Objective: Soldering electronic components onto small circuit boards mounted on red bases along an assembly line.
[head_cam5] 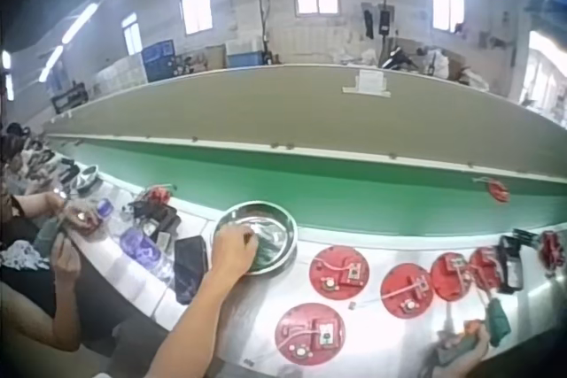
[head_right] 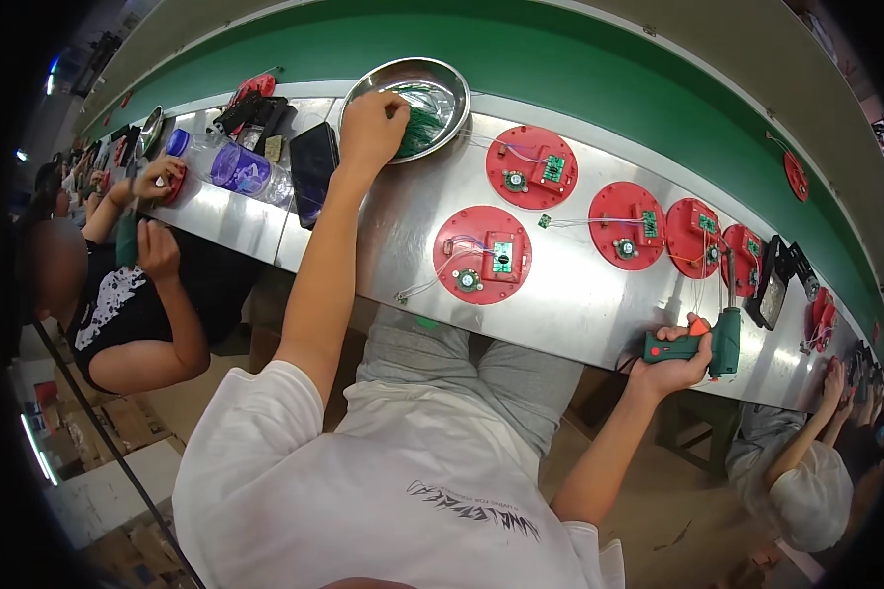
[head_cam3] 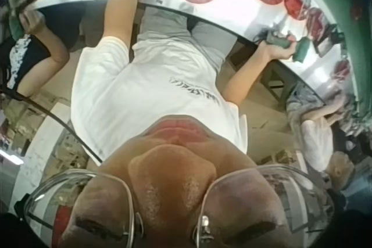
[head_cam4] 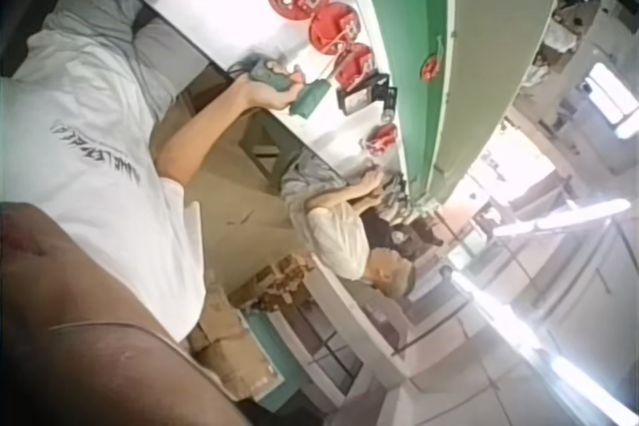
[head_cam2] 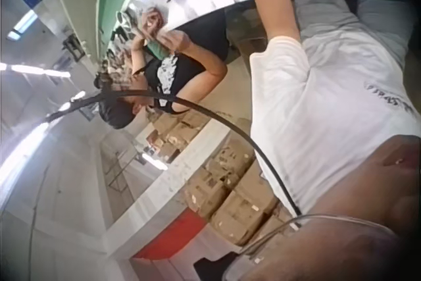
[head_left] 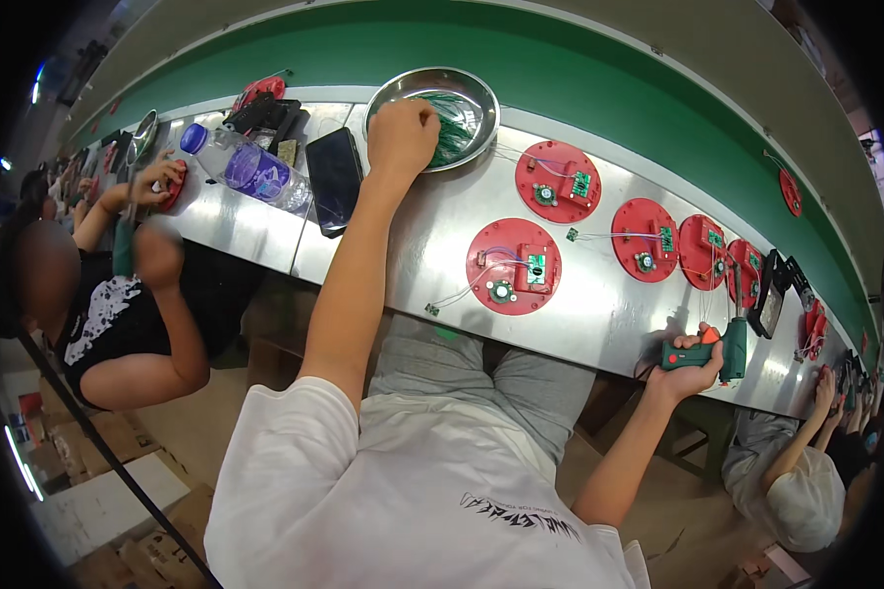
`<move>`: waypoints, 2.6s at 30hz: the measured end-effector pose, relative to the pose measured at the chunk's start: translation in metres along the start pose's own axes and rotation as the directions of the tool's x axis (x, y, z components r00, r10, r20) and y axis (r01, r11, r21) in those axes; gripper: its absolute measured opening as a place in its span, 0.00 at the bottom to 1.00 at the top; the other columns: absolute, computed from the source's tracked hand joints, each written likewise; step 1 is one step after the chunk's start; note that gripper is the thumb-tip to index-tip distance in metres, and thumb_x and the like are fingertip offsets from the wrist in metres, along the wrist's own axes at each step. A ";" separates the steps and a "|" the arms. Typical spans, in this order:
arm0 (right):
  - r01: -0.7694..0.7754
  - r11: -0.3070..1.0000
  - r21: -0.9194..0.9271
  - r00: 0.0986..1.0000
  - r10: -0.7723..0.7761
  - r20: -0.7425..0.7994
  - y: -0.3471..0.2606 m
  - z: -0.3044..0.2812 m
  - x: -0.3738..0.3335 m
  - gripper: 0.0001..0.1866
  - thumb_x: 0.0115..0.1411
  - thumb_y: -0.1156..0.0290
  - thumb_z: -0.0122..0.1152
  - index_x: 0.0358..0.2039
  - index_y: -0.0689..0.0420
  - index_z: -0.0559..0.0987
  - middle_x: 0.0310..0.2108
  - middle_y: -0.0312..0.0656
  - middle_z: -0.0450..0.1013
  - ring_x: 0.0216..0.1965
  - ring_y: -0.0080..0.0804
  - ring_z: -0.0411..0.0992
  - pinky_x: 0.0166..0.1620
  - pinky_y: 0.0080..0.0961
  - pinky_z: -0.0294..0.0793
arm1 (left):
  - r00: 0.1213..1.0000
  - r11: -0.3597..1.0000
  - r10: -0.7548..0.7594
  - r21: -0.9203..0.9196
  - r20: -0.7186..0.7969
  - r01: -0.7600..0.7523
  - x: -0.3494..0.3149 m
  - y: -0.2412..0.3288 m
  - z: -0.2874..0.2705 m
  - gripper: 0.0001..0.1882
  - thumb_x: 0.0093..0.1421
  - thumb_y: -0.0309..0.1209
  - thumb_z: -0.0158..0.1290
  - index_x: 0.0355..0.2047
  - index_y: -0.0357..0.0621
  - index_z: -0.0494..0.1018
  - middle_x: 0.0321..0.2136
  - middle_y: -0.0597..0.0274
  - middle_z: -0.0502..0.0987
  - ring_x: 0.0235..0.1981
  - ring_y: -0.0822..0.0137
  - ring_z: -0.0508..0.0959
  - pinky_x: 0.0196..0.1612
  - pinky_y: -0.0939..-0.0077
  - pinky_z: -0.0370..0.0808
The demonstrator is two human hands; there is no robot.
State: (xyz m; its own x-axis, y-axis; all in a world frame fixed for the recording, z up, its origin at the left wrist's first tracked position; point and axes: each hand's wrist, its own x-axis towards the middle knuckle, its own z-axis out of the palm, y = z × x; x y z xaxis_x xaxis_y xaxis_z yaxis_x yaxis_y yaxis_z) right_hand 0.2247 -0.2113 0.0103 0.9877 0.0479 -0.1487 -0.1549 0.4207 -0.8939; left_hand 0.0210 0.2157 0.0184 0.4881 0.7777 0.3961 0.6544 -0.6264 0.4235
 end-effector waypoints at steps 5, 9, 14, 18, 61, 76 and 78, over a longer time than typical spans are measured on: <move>0.008 1.000 0.026 1.000 -0.009 0.030 0.001 -0.004 0.004 0.20 0.66 0.57 0.44 0.38 0.63 0.74 0.18 0.36 0.65 0.22 0.24 0.63 0.28 0.20 0.65 | 0.976 0.835 -0.115 -0.551 -0.185 -0.006 -0.003 -0.001 -0.013 0.10 0.54 0.31 0.61 0.34 0.39 0.83 0.27 0.55 0.83 0.28 0.64 0.81 0.36 0.70 0.77; 0.009 1.000 0.016 1.000 -0.009 0.018 0.003 -0.004 0.005 0.20 0.66 0.56 0.45 0.38 0.63 0.74 0.19 0.36 0.65 0.22 0.24 0.63 0.28 0.19 0.65 | 0.969 0.650 -0.214 -0.759 -0.123 0.047 0.002 -0.015 -0.011 0.07 0.56 0.26 0.62 0.34 0.37 0.83 0.27 0.61 0.83 0.30 0.72 0.81 0.37 0.79 0.76; 0.007 1.000 0.007 1.000 -0.007 0.014 0.003 -0.005 0.006 0.21 0.66 0.56 0.44 0.39 0.63 0.75 0.19 0.36 0.65 0.22 0.23 0.63 0.28 0.19 0.64 | 0.979 0.527 -0.199 -0.848 -0.054 0.060 0.001 -0.007 -0.017 0.12 0.59 0.20 0.58 0.43 0.33 0.80 0.30 0.57 0.82 0.30 0.71 0.81 0.36 0.80 0.78; 0.005 1.000 0.009 1.000 -0.005 0.012 0.004 -0.012 0.011 0.21 0.66 0.56 0.44 0.39 0.63 0.75 0.19 0.35 0.65 0.22 0.23 0.63 0.28 0.19 0.64 | 0.981 0.428 -0.193 -0.896 0.035 0.116 -0.002 0.002 -0.023 0.13 0.61 0.16 0.52 0.46 0.31 0.78 0.31 0.56 0.79 0.28 0.72 0.79 0.33 0.81 0.77; 0.153 0.984 0.094 0.985 -0.145 -0.089 0.013 -0.006 0.024 0.20 0.60 0.53 0.53 0.34 0.59 0.78 0.27 0.40 0.73 0.20 0.28 0.67 0.24 0.23 0.66 | 0.925 0.580 -0.251 -0.809 -0.285 -0.092 -0.007 0.015 -0.015 0.08 0.59 0.16 0.51 0.38 0.32 0.78 0.26 0.57 0.81 0.29 0.71 0.81 0.35 0.79 0.76; 0.037 0.999 0.030 0.991 -0.040 0.130 0.008 -0.008 -0.004 0.24 0.66 0.52 0.44 0.42 0.63 0.73 0.17 0.36 0.65 0.19 0.28 0.63 0.26 0.24 0.63 | 0.977 0.558 -0.157 -0.829 -0.145 -0.033 -0.028 0.044 -0.044 0.04 0.59 0.21 0.57 0.34 0.35 0.79 0.25 0.64 0.79 0.30 0.77 0.77 0.34 0.84 0.73; 0.081 0.996 0.023 0.968 -0.085 0.237 0.005 -0.012 -0.007 0.21 0.68 0.56 0.41 0.43 0.63 0.72 0.19 0.37 0.67 0.20 0.25 0.64 0.24 0.22 0.64 | 0.998 0.470 -0.058 -0.882 0.003 0.030 -0.065 0.073 -0.056 0.05 0.60 0.21 0.56 0.36 0.34 0.78 0.27 0.63 0.80 0.31 0.76 0.78 0.36 0.83 0.74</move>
State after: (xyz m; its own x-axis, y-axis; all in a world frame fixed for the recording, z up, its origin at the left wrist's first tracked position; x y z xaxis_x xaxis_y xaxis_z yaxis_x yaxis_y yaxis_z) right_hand 0.2169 -0.2200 0.0020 0.9738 0.2254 0.0319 -0.0735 0.4439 -0.8931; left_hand 0.0052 0.1165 0.0697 0.4506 0.8131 0.3686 -0.1878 -0.3173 0.9296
